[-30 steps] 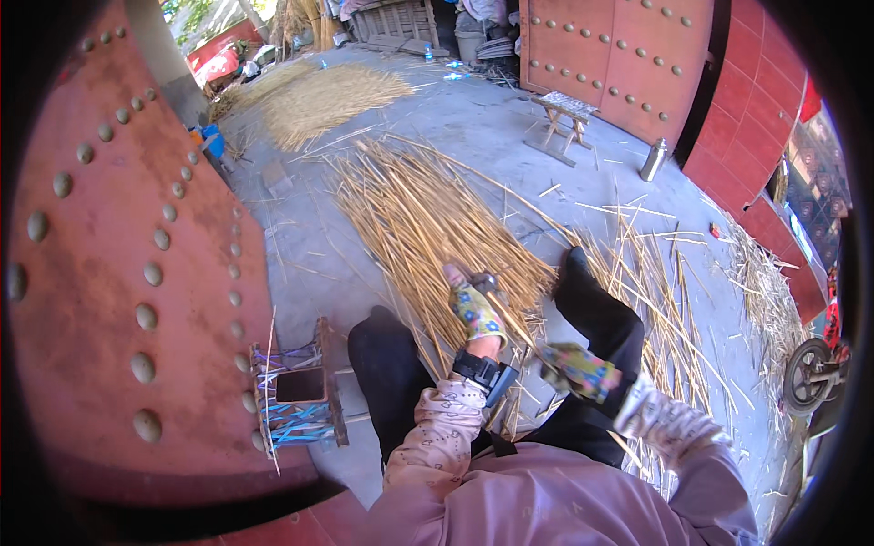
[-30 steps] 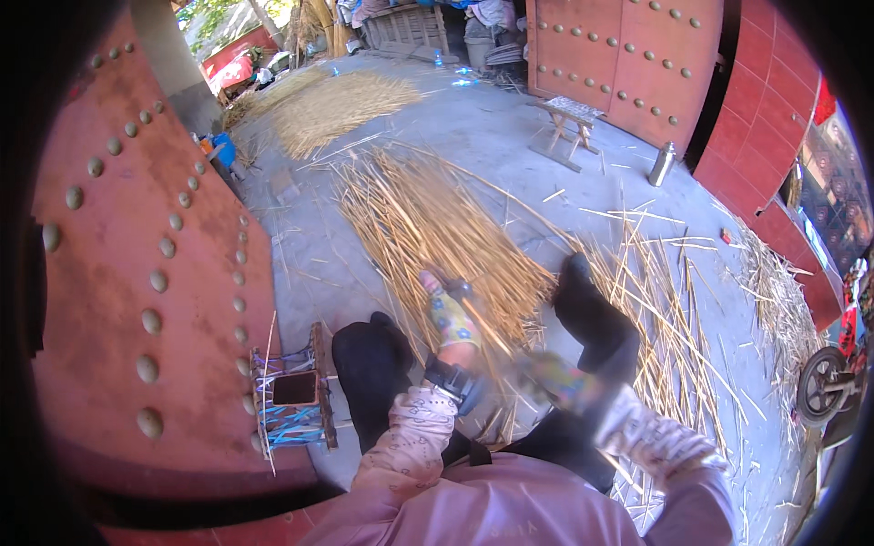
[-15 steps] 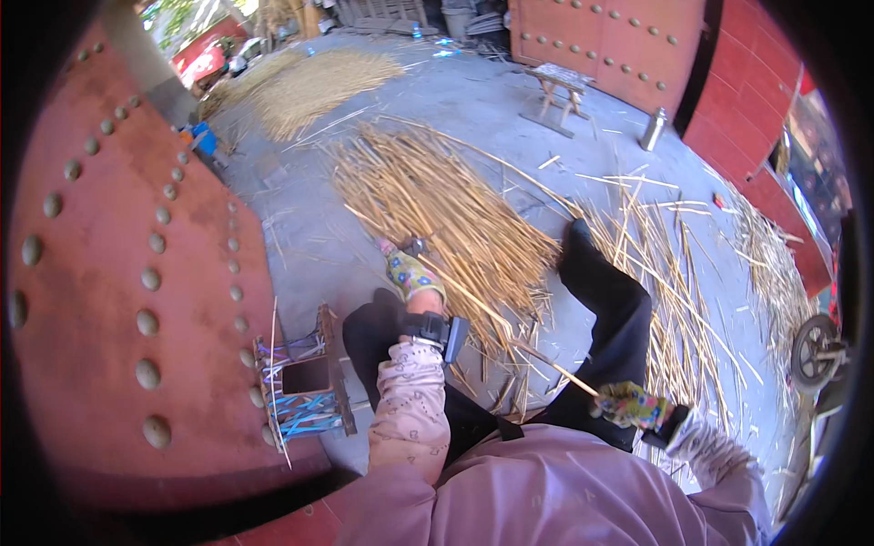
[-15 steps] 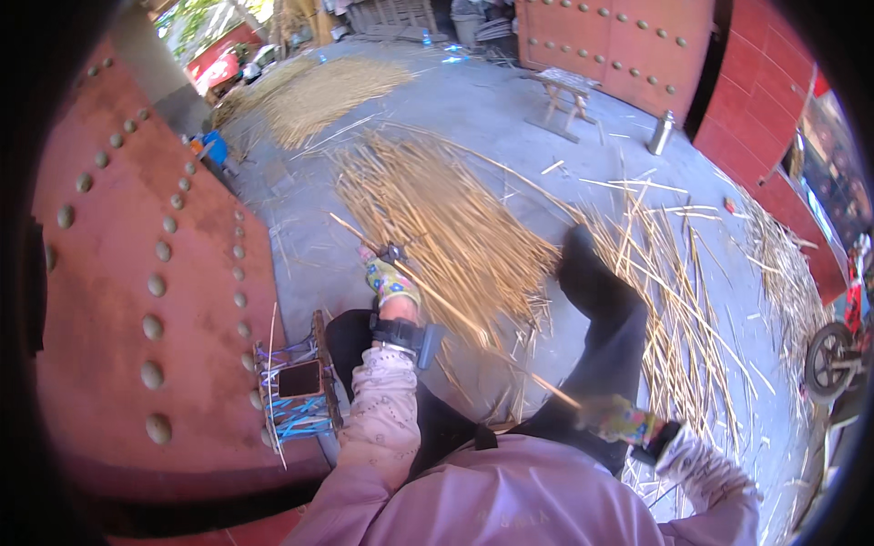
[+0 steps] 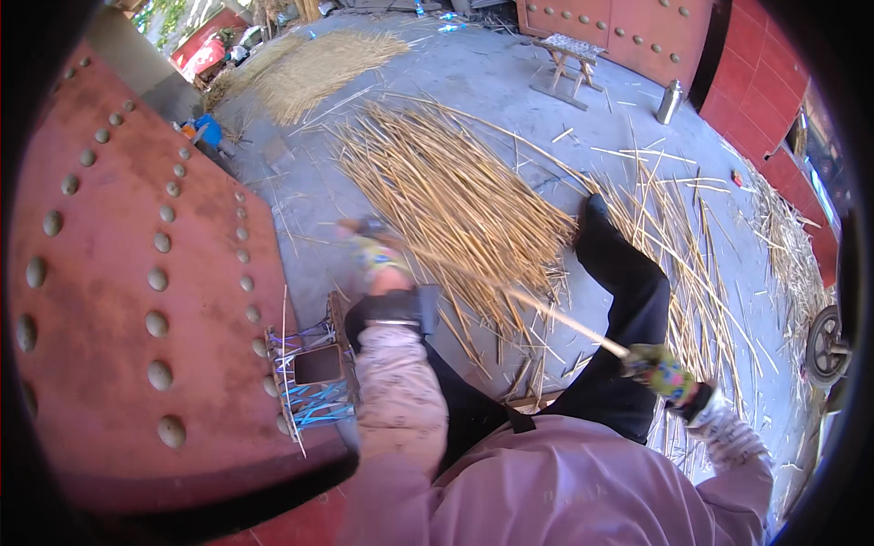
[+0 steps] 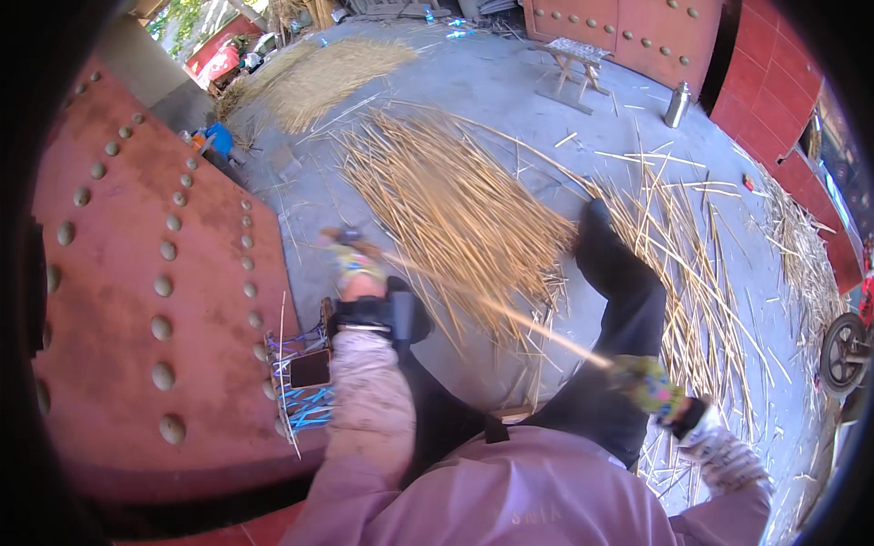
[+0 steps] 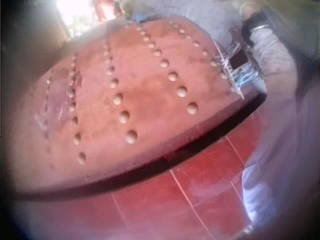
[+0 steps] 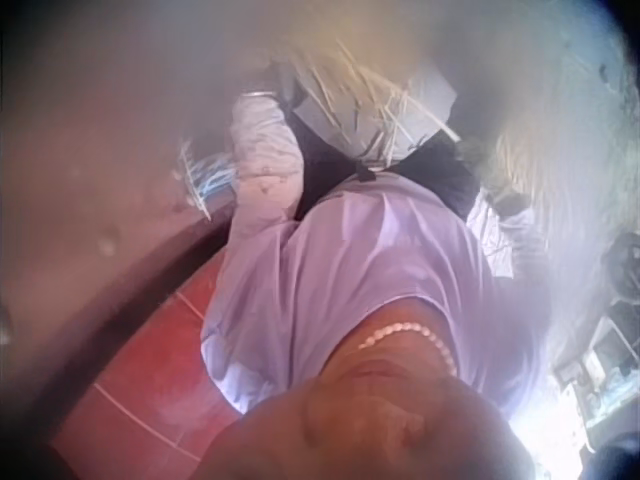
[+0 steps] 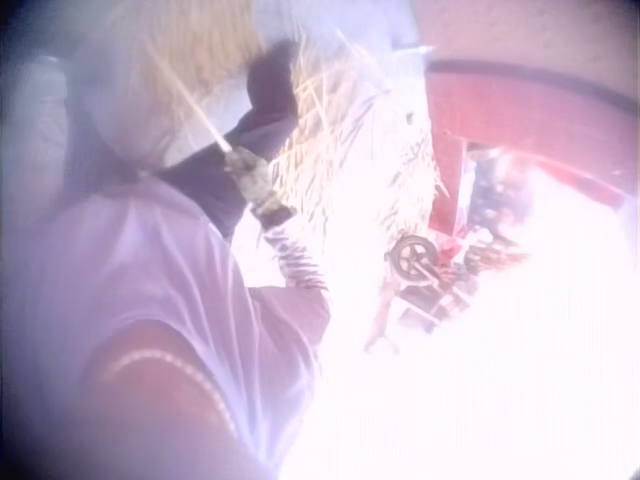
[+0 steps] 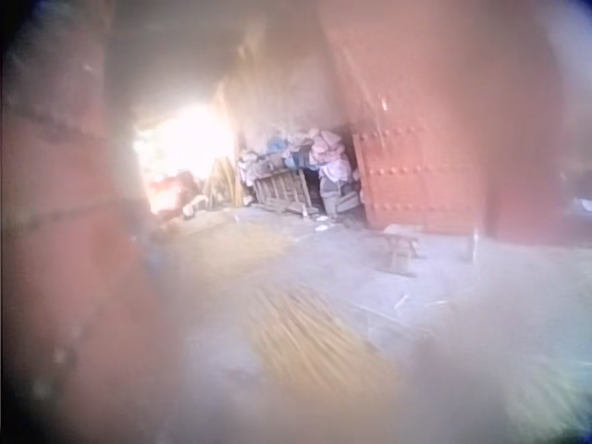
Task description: The person pulls individual stalks from a pile and processes them by drawing each one through a handheld tool. After processing several stalks, the person gathers them from the ground and organizes them into a bundle.
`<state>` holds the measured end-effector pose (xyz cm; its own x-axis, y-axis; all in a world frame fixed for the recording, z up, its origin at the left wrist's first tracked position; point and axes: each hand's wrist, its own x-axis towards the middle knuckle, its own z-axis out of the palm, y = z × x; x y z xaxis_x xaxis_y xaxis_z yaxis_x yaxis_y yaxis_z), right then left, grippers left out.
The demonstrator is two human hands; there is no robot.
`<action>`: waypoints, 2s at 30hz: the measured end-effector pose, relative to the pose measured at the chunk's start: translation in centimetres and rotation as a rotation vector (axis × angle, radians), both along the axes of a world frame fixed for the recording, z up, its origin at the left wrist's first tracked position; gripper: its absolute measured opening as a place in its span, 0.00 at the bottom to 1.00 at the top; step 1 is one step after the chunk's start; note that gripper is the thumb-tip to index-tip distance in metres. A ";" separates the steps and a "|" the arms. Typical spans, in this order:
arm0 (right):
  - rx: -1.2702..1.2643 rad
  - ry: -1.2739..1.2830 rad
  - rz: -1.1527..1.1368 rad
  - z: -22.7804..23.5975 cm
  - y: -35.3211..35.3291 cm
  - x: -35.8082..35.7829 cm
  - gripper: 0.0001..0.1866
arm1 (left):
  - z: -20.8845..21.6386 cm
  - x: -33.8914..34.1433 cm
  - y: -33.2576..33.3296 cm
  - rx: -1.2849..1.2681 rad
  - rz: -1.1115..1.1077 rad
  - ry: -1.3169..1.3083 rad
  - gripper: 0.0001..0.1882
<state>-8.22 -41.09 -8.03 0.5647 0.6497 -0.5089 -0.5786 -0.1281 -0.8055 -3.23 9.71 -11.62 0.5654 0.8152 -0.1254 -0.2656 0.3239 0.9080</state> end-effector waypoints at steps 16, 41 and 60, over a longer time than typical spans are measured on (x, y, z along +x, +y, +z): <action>-0.045 -0.186 -0.193 8.0 6.7 13.6 0.24 | 9.9 0.2 -6.4 -0.361 -0.049 0.079 0.26; 0.068 0.073 -0.001 -16.0 28.4 8.9 0.18 | 7.7 -0.8 -6.5 -0.418 -0.244 0.220 0.24; 0.742 0.152 -0.086 3.3 13.0 4.2 0.32 | 8.7 -9.5 -22.9 -0.226 -1.041 0.179 0.23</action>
<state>-4.03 -28.10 -4.69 0.5872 0.8088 -0.0323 -0.6735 0.4660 -0.5738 -12.78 -13.19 -2.95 0.9258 -0.1075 -0.3623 0.3676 0.4784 0.7975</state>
